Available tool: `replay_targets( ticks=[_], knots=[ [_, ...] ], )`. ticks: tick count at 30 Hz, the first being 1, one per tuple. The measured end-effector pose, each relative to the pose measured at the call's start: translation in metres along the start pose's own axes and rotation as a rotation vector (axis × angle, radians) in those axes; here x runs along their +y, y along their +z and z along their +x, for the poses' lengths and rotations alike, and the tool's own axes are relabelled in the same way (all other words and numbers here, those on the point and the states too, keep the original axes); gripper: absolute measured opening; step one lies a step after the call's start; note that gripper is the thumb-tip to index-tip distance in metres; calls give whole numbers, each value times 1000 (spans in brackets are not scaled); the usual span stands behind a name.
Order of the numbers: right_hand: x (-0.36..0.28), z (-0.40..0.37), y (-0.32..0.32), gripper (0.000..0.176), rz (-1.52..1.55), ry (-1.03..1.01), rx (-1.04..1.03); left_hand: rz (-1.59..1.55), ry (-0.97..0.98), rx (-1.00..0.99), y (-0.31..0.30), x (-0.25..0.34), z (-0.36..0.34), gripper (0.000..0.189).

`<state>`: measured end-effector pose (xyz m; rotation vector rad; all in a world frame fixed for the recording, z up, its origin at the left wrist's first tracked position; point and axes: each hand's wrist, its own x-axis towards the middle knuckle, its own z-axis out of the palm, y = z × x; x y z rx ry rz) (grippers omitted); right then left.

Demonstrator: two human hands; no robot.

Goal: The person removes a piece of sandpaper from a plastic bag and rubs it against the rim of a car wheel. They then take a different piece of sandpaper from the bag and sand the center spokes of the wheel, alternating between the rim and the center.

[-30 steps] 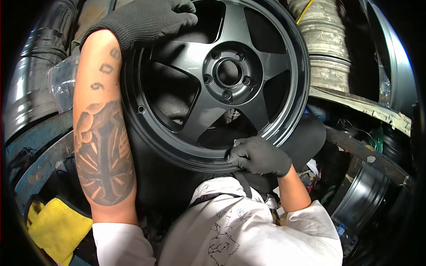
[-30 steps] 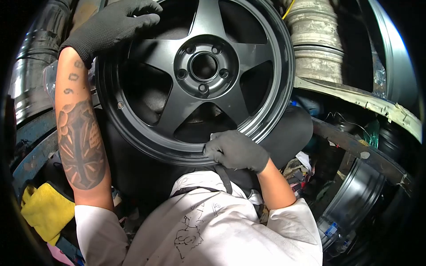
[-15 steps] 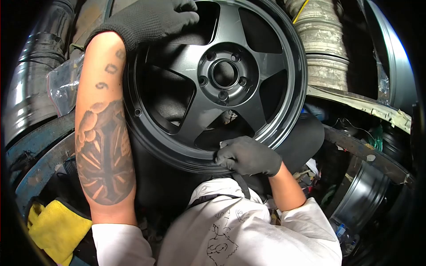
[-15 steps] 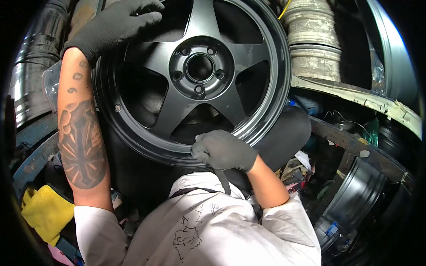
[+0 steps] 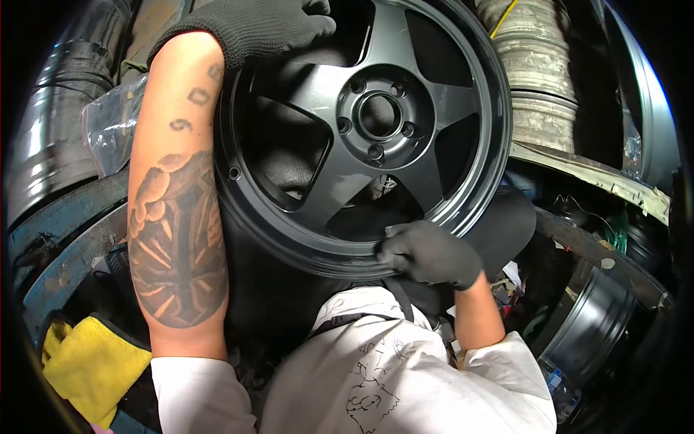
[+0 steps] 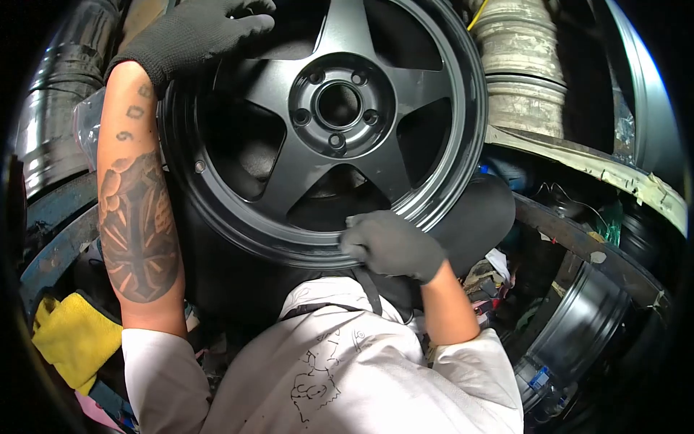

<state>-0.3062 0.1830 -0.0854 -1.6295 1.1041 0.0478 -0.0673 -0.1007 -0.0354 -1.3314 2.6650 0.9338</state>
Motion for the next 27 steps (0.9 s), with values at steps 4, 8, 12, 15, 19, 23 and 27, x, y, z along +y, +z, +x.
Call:
replay_targets(
  ticks=[4, 8, 12, 15, 19, 23, 27],
  knots=[
    [-1, 27, 21, 16, 106, -174, 107, -71, 21, -8, 1, 11, -2, 42],
    [3, 6, 5, 9, 172, -48, 42, -38, -75, -75, -3, 5, -8, 44],
    [-7, 26, 10, 12, 68, -116, -14, -29, 98, 52, -7, 3, -3, 45],
    [-5, 19, 13, 4, 164, -93, 81, -46, 24, -32, -6, 3, -4, 45],
    [-3, 13, 9, 9, 63, -61, 47, 42, 78, -22, -4, -12, 0, 47],
    [-9, 24, 7, 12, 66, -102, 19, -44, 93, 101, 2, 4, -10, 46],
    [-11, 15, 0, 14, 1, 18, -71, -19, 55, 12, -3, -3, -9, 45]
  ],
)
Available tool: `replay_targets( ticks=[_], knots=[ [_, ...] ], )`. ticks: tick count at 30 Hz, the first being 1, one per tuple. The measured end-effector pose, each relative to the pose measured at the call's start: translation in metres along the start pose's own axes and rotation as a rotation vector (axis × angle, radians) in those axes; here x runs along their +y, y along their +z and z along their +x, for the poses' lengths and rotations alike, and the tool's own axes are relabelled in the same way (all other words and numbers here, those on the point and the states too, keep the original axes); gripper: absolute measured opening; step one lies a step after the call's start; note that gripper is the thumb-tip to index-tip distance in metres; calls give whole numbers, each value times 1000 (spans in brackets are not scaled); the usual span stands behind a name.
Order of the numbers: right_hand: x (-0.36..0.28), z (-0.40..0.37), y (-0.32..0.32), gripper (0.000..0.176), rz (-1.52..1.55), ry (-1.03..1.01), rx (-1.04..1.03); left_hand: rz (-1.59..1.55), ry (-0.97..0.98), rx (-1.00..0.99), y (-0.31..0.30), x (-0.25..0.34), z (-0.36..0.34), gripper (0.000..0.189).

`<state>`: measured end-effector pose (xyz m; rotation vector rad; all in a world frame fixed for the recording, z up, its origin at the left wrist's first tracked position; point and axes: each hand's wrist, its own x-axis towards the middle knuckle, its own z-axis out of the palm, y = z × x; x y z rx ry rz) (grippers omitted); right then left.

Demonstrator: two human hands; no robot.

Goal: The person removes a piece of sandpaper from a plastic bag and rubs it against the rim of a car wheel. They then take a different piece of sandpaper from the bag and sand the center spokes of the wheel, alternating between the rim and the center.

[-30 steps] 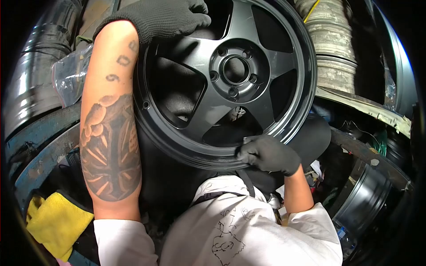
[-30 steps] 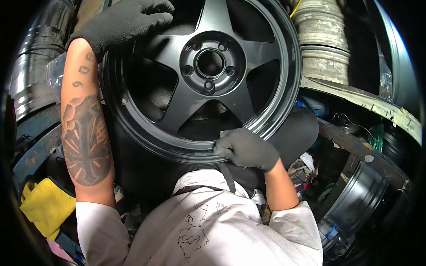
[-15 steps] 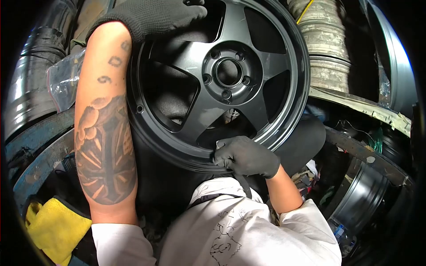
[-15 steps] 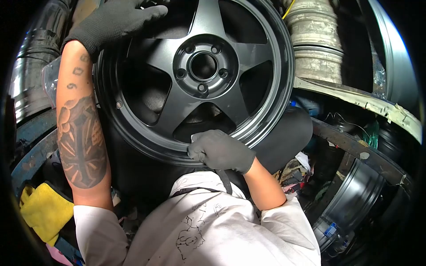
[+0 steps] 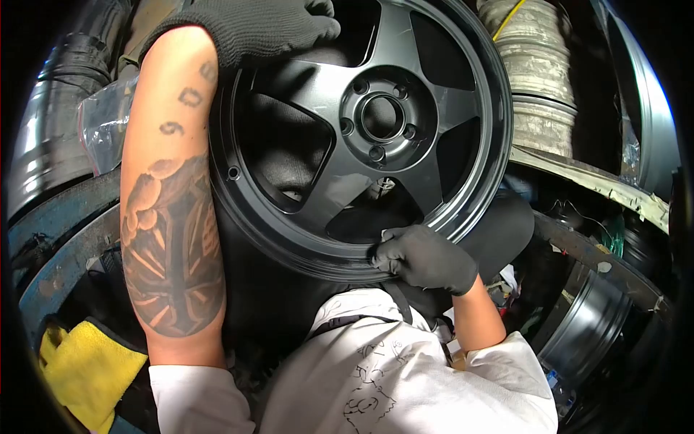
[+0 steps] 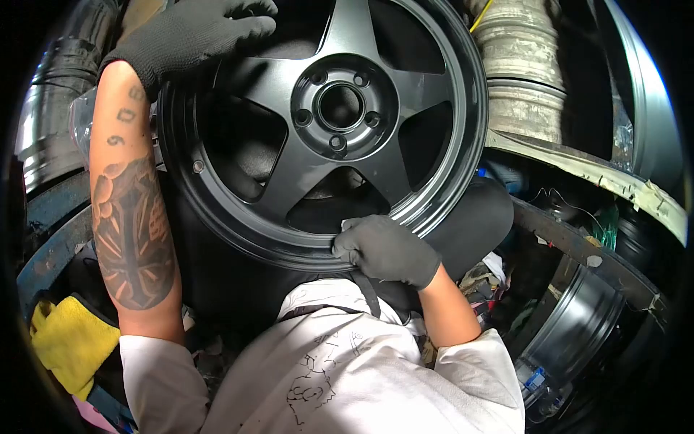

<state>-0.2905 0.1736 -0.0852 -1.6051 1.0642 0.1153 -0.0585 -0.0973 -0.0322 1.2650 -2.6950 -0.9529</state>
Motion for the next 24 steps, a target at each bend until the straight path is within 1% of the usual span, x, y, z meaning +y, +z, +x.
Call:
replay_targets(
  ticks=[1, 2, 4, 5, 6, 7, 9, 10, 11, 12, 13, 16, 19, 22, 24],
  knots=[
    [-3, -2, -2, 15, -61, 31, -28, 30, -2, -14, -1, -1, 5, 45],
    [-5, 4, 6, 17, -58, -55, 67, -7, 17, -3, -2, -2, 4, 45],
    [-7, 11, 12, 5, 34, -66, 120, -69, 18, 27, 3, 4, 8, 45],
    [-8, 13, 13, 6, 81, -76, 142, -95, -7, 47, 6, 6, 10, 45],
    [-7, 9, 11, 12, 195, -73, 161, -70, 23, 62, 6, 3, 2, 45],
    [0, 3, 11, 15, 143, -67, 187, -45, 53, 77, 1, 15, -12, 44],
    [17, -9, 11, 20, 26, -63, 229, -16, 53, 32, -2, 6, -8, 44],
    [6, -13, 3, 21, -10, 38, 203, -10, 48, 19, -3, 1, -4, 44],
    [6, -14, 5, 19, 14, 36, 208, -4, 44, 6, -4, -4, 0, 45],
    [8, -14, 8, 17, 37, 34, 216, 18, 77, 52, 6, -18, 10, 45],
    [9, -14, 12, 16, 63, 32, 226, 41, 111, 97, 7, -12, 9, 45],
    [7, -8, 26, 24, 47, 13, 304, 33, 109, 63, 0, -5, -4, 45],
    [8, -6, 24, 23, 65, 39, 245, 76, 106, 35, 5, -11, 7, 44],
    [5, -5, 17, 20, 38, 21, 183, 14, 16, 12, 0, -6, 5, 43],
    [-2, -4, 14, 19, 4, 44, 175, 289, 330, 60, 7, -24, 12, 42]
  ],
)
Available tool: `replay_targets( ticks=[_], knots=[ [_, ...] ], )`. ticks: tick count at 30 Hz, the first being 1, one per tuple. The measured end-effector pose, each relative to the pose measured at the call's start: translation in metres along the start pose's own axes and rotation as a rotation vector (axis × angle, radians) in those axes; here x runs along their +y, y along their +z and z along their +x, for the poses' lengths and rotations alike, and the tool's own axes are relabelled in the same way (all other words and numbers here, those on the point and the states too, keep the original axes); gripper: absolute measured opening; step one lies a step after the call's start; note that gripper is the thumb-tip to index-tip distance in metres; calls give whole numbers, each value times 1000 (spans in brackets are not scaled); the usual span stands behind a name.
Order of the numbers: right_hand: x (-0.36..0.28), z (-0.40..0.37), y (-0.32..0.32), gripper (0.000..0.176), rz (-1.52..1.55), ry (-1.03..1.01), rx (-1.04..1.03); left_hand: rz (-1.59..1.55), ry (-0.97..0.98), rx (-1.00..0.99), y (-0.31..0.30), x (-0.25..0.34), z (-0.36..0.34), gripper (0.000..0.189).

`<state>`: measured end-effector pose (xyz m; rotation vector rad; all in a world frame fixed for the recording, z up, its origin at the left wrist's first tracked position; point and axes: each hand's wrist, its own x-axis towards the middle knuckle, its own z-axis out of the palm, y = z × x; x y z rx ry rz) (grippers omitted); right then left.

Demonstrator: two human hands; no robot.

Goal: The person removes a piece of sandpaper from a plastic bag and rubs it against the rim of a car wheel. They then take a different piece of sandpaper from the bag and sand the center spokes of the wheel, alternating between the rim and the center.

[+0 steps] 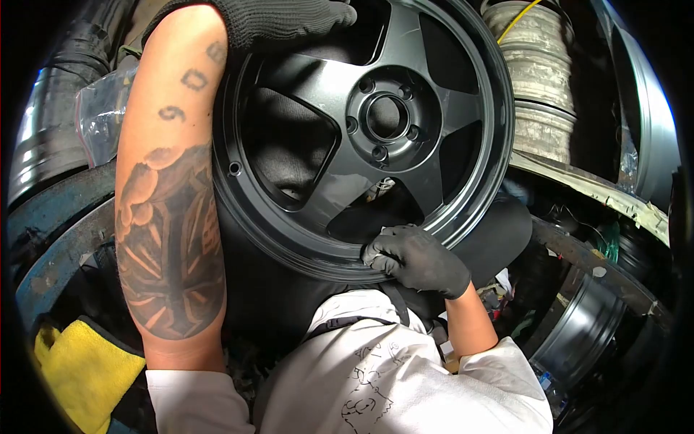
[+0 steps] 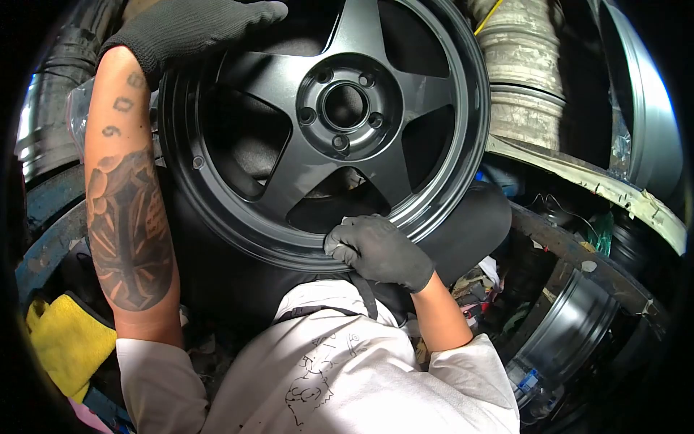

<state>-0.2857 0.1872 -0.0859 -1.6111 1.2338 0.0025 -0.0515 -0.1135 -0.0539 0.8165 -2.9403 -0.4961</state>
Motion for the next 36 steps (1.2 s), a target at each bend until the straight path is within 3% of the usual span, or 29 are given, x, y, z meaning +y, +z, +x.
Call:
replay_targets(
  ticks=[2, 4, 10, 13, 16, 22, 26, 33, 36],
  knots=[
    [-3, 2, -2, 18, -5, -3, -7, 8, 31, -1, -2, 1, -2, 41],
    [-4, 2, -4, 19, 22, -22, -8, -254, -214, -47, -11, 10, -2, 41],
    [8, -1, -2, 18, 179, -52, -18, -136, -124, 26, 6, -2, 3, 44],
    [-2, 6, -4, 16, 131, 48, -69, -255, -253, -4, -5, 9, 0, 45],
    [11, 3, 2, 13, 132, -93, 12, -285, -291, -23, -8, 10, -1, 46],
    [6, 12, -1, 17, 106, -99, -67, -310, -326, -107, -17, 25, 5, 46],
    [7, 8, -8, 9, 20, -74, -95, -298, -275, -60, -10, 14, 1, 45],
    [11, 5, -7, 12, 55, -73, -117, -298, -301, -20, -19, 34, -11, 43],
    [2, 22, 1, 10, -19, -174, -59, -326, -345, -77, -22, 19, -1, 42]
  ],
)
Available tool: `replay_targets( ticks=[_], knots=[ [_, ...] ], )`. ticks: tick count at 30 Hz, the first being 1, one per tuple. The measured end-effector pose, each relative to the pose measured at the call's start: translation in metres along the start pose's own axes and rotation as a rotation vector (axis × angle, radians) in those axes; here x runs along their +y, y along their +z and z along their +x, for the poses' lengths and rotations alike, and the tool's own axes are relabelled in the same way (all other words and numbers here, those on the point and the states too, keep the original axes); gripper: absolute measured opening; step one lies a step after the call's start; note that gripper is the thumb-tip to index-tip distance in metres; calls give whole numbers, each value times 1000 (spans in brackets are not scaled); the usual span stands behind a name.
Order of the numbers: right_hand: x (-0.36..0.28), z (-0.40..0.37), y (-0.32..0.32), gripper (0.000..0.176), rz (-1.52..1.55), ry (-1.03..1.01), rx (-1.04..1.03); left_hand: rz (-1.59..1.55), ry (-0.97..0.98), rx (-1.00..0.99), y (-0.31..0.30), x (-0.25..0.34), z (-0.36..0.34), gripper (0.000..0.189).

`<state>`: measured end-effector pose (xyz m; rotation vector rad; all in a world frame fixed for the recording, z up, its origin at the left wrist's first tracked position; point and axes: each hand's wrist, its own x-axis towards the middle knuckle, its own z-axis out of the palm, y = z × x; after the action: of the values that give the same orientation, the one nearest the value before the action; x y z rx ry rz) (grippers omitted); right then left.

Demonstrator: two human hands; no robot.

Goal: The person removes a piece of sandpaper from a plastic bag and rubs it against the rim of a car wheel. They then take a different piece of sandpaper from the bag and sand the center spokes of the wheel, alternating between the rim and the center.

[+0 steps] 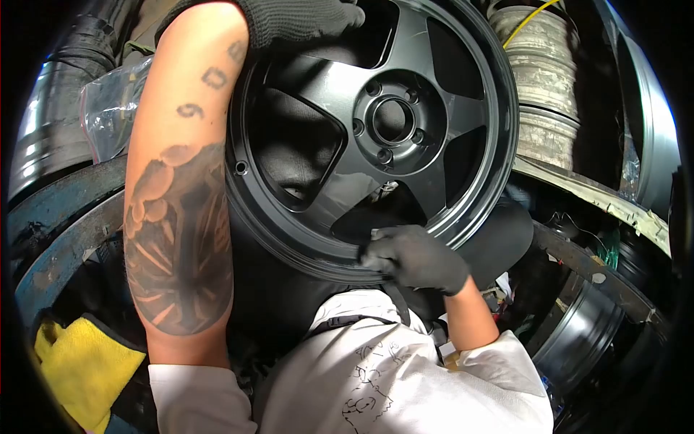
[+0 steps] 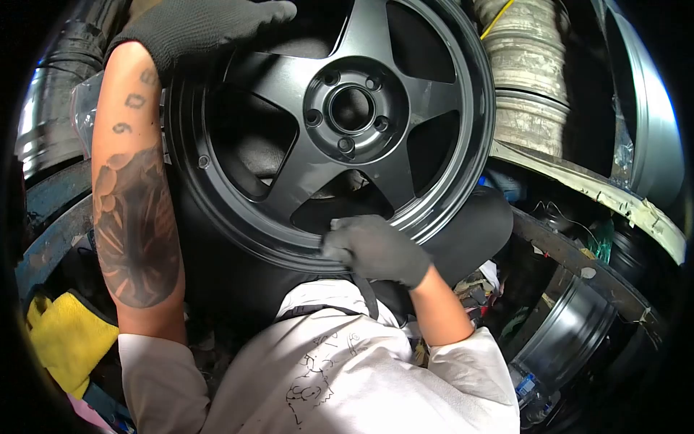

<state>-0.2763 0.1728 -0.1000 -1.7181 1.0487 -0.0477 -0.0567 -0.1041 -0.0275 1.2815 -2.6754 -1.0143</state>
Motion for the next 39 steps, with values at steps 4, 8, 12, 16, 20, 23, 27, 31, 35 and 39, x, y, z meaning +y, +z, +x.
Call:
replay_targets(
  ticks=[4, 8, 12, 16, 20, 23, 27, 31, 35, 39],
  knots=[
    [-1, -5, -6, 9, 55, 71, -33, -10, 105, 62, 6, 1, -5, 41],
    [-4, -7, -15, 10, 24, 116, -145, 198, 291, 68, 11, -17, 1, 40],
    [-11, 2, -2, 5, 156, 55, 30, 49, 144, 40, 3, 3, -2, 41],
    [1, -17, -13, 6, 63, 170, -62, 8, 84, 39, 2, 9, -15, 44],
    [-8, 3, -9, 4, 67, 95, -81, 42, 125, 85, 8, 3, 0, 45],
    [9, -13, -4, 6, 196, 7, 37, 70, 123, 38, 11, 8, -7, 44],
    [7, -12, -15, 6, 91, 84, -97, 23, -28, -28, 6, 12, 0, 44],
    [5, -2, -3, 4, 196, -57, 9, 26, -26, -45, 3, 23, -5, 44],
    [11, -23, -18, 3, 126, 123, -56, 28, 1, -21, 3, 7, -6, 44],
    [-2, 3, -7, 3, 42, 59, -52, -32, 73, 6, -4, 13, -7, 42]
  ],
)
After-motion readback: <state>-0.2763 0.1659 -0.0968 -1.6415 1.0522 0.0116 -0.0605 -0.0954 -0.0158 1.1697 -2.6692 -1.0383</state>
